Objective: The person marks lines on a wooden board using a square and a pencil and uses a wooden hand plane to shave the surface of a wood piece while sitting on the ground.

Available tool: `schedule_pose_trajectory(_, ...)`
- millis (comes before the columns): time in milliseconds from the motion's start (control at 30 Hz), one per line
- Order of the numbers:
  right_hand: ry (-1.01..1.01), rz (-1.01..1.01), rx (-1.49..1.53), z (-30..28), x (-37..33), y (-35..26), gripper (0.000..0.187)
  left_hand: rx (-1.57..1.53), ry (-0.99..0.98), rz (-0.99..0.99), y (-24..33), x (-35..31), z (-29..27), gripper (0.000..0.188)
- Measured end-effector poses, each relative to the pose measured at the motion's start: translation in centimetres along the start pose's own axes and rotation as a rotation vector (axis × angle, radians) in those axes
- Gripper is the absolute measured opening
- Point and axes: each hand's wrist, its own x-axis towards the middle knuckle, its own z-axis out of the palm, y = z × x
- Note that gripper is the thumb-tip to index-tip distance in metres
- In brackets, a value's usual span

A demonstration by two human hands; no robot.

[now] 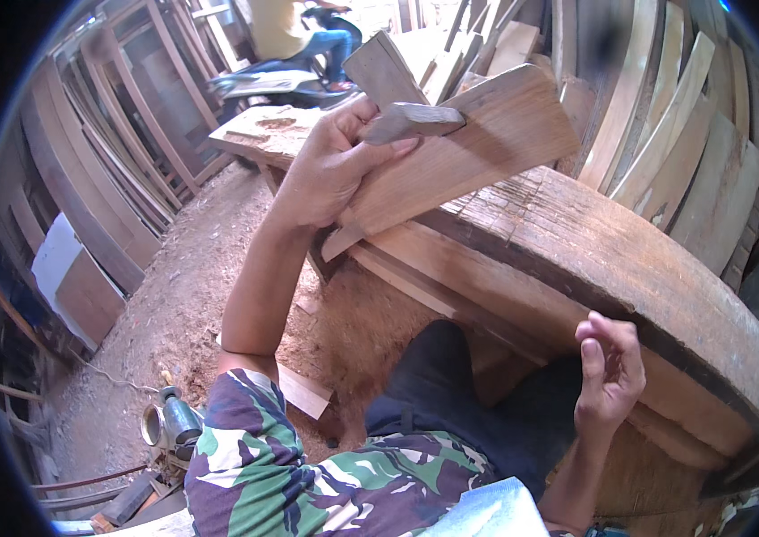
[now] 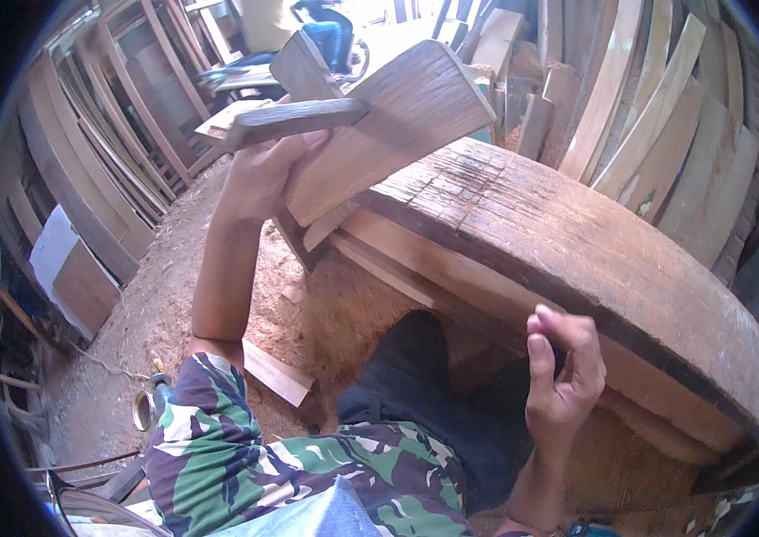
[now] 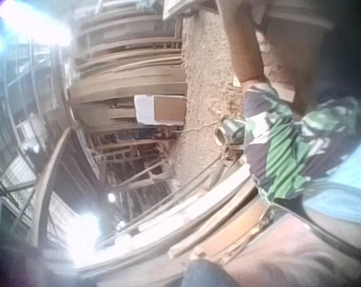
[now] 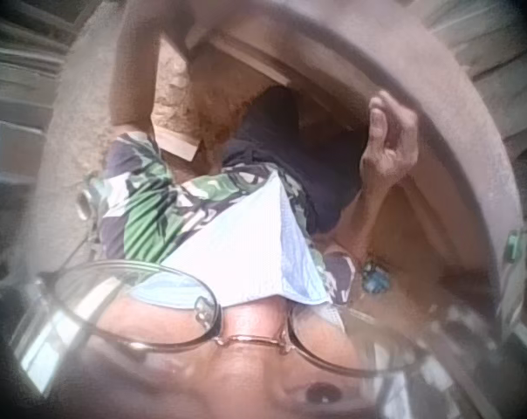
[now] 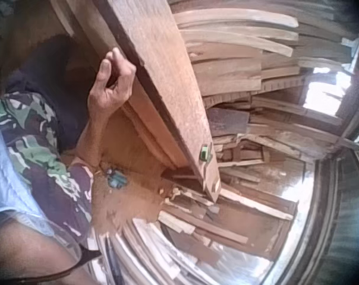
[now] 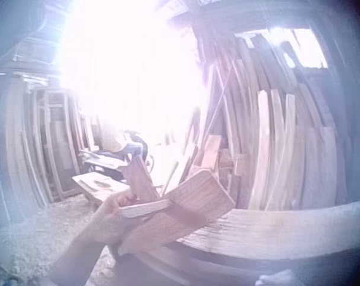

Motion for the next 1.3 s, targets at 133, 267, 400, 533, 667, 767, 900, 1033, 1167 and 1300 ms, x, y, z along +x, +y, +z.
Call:
schedule_pose_trajectory(133,0.010,-0.341,-0.184,2.7,5.3,-1.5,0.035,-0.318,-0.032,-0.045,-0.4,-1.7,-0.9,0.040)
schedule_pose_trajectory(267,0.078,-0.378,-0.316,4.6,9.3,-2.8,0.045,-0.584,-0.086,-0.024,0.0,-3.4,0.3,0.047)
schedule_pose_trajectory(400,-0.054,-0.238,-0.248,5.4,11.6,-1.7,0.045,-0.735,-0.056,-0.001,-1.0,-4.5,-0.4,0.045)
schedule_pose_trajectory(533,-0.171,-0.201,-0.119,4.8,11.7,-0.6,0.037,-0.826,-0.068,-0.071,-2.7,-5.5,-0.5,0.049)
schedule_pose_trajectory(667,-0.192,-0.229,-0.263,4.4,11.3,-2.3,0.033,-1.022,-0.133,-0.111,-4.1,-6.0,-0.9,0.055)
schedule_pose_trajectory(767,-0.283,-0.165,-0.226,2.8,11.7,-1.4,0.032,-1.208,-0.218,-0.109,-4.4,-6.1,-1.0,0.061)
schedule_pose_trajectory(900,-0.279,-0.157,-0.056,1.9,11.4,-1.5,0.029,-1.402,-0.313,-0.100,-5.3,-6.0,0.1,0.065)
schedule_pose_trajectory(1033,-0.348,-0.019,0.120,2.5,10.2,-3.0,0.030,-1.256,-0.264,-0.163,-6.9,-7.3,0.7,0.064)
schedule_pose_trajectory(1167,-0.396,-0.063,0.143,3.6,9.3,-3.2,0.032,-1.444,-0.374,-0.233,-5.3,-7.6,3.2,0.060)
schedule_pose_trajectory(1300,-0.390,-0.038,0.220,4.7,8.5,-4.4,0.038,-1.538,-0.335,-0.331,-6.3,-8.2,4.8,0.061)
